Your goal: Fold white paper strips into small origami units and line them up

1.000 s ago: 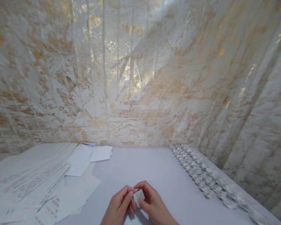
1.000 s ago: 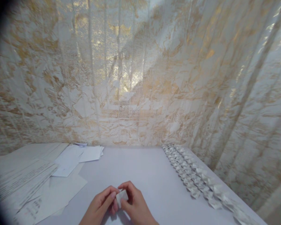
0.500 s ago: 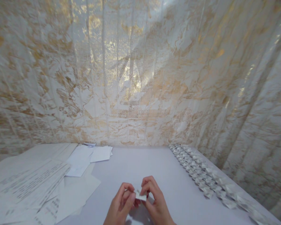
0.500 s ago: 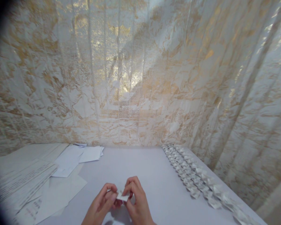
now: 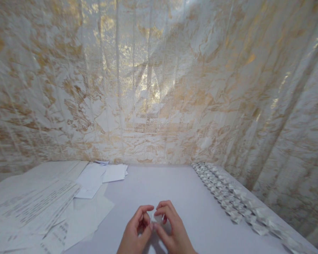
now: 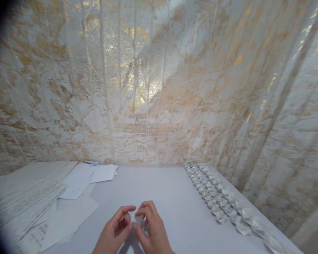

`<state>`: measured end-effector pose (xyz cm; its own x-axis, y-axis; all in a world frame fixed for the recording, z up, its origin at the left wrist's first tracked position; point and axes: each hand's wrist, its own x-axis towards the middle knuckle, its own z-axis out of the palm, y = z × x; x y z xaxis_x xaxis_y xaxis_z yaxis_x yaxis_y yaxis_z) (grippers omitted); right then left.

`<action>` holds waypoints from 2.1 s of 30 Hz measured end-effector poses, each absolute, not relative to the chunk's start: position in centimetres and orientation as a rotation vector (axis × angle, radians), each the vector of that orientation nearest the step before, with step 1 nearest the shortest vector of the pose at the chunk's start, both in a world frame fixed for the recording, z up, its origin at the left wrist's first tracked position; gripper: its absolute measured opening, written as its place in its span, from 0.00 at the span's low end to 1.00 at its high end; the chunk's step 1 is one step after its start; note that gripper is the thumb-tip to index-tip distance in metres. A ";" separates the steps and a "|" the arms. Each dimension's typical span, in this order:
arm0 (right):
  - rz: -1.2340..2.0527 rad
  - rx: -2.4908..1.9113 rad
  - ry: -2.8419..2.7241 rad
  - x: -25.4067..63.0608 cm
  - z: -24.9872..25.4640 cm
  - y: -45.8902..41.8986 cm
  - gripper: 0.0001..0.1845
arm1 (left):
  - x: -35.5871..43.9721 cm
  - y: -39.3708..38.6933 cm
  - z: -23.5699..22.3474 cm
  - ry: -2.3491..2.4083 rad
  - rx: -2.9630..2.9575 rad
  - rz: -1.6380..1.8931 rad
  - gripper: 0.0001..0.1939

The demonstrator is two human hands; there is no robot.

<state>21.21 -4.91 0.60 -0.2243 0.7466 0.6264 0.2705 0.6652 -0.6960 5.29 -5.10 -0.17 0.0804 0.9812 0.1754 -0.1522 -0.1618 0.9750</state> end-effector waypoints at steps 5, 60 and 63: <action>0.535 -0.852 -1.866 21.3 0.6 -4.9 0.05 | 5.4 -5.6 0.1 0.968 1.326 1.336 0.21; 1.107 -1.075 -1.356 21.1 1.2 -4.3 0.28 | 4.0 -4.5 1.2 1.139 1.624 1.127 0.17; 1.117 -1.062 -1.319 21.0 1.2 -4.2 0.29 | 4.0 -4.8 1.9 1.191 1.722 1.172 0.17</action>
